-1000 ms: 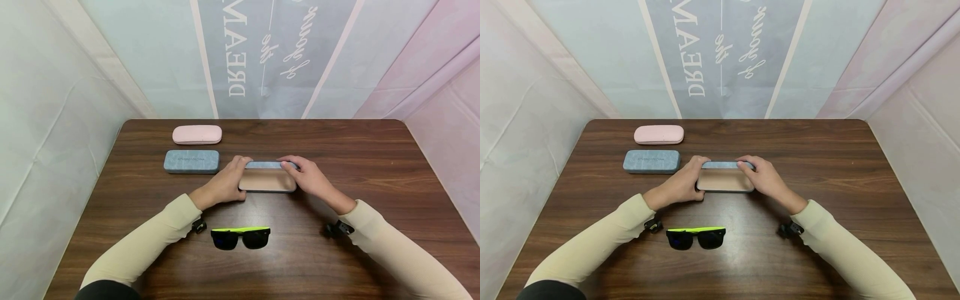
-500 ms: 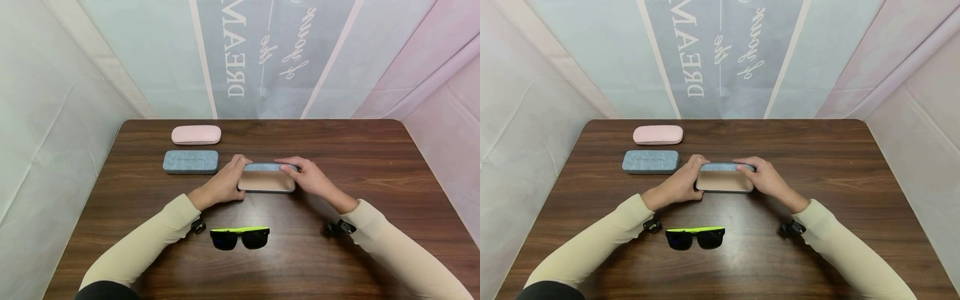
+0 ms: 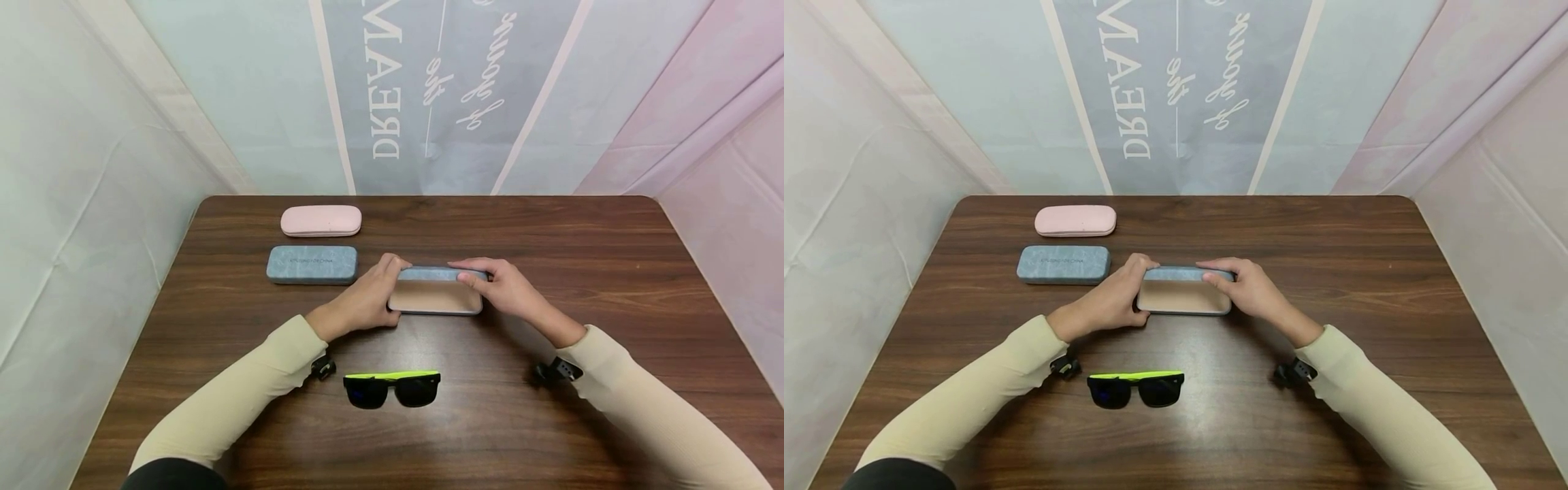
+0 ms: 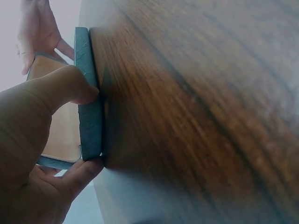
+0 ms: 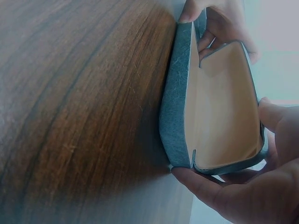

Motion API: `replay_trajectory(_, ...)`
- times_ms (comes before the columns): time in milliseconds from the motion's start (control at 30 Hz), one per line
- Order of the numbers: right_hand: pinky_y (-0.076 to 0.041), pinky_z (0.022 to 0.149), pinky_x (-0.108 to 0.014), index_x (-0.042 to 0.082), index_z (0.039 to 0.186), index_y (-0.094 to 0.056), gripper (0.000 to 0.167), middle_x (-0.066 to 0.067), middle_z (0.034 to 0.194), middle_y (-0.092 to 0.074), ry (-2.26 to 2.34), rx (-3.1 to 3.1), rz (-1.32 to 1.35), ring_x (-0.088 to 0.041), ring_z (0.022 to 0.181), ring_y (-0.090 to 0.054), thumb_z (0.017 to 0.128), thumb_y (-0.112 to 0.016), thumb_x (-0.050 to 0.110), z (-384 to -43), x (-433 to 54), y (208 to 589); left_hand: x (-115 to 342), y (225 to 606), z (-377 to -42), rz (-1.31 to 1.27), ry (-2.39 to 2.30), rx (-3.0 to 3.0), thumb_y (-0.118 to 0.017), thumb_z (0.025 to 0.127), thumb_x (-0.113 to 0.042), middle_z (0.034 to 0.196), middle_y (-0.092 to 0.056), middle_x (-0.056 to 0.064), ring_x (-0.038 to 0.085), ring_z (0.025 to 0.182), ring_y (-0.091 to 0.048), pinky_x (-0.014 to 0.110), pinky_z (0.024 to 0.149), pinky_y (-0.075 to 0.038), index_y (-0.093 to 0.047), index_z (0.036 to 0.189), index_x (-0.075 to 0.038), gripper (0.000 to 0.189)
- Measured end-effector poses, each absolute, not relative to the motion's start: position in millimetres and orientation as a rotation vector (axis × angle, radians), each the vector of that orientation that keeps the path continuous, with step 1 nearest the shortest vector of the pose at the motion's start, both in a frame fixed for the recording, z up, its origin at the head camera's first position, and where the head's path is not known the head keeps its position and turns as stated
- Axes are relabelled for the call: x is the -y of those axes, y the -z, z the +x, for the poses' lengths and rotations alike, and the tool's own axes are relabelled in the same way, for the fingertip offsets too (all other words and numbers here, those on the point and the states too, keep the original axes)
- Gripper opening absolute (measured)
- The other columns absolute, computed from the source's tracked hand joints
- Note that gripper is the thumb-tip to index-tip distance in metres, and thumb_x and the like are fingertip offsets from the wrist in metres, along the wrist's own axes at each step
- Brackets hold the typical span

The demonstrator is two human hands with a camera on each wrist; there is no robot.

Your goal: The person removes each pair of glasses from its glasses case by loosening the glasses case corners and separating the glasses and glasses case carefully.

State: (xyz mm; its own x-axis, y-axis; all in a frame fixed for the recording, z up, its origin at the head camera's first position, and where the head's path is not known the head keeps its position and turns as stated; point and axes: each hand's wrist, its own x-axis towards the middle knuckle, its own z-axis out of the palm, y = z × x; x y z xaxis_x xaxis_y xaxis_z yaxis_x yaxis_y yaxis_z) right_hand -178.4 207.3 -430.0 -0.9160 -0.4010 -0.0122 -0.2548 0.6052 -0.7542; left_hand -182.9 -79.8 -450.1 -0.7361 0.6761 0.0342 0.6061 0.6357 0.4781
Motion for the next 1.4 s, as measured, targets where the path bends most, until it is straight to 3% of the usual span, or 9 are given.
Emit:
replay_trajectory(267,-0.051,0.093,-0.047,0.010,0.134,-0.068,0.034,-0.012,0.134,-0.066,1.252,-2.598,-0.574,-0.030,0.125,-0.060,0.101,-0.065,0.020,-179.6,-208.3,429.9,79.4,451.0,-182.8,1.064,-0.695,-2.706,-0.080,0.082,-0.010,0.136,-0.041,0.015,0.026,0.115,-0.053,0.038,0.096,-0.048,-0.035,0.144,-0.003,0.077)
replay_trajectory(733,-0.050,0.081,-0.026,0.008,0.132,-0.070,0.036,-0.013,0.132,-0.067,1.271,-2.588,-0.583,-0.030,0.119,-0.062,0.097,-0.071,0.017,-180.4,-209.4,429.5,80.0,450.9,-182.8,1.080,-0.698,-2.694,-0.080,0.083,-0.011,0.141,-0.039,0.016,0.026,0.118,-0.053,0.037,0.097,-0.047,-0.038,0.138,-0.003,0.070)
replay_trajectory(1167,-0.050,0.083,-0.031,0.007,0.131,-0.070,0.036,-0.016,0.132,-0.066,1.250,-2.588,-0.588,-0.030,0.116,-0.062,0.096,-0.072,0.016,-179.4,-209.8,427.2,80.7,451.2,-184.4,1.117,-0.693,-2.686,-0.079,0.084,-0.011,0.140,-0.039,0.015,0.026,0.117,-0.052,0.038,0.097,-0.047,-0.038,0.137,-0.003,0.067)
replay_trajectory(1400,-0.050,0.090,-0.043,0.007,0.132,-0.069,0.037,-0.020,0.137,-0.061,1.237,-2.580,-0.577,-0.036,0.124,-0.058,0.096,-0.072,0.016,-178.9,-210.0,426.8,81.1,449.6,-184.0,1.113,-0.696,-2.675,-0.079,0.085,-0.011,0.139,-0.039,0.015,0.025,0.116,-0.052,0.038,0.097,-0.047,-0.039,0.137,-0.004,0.066)
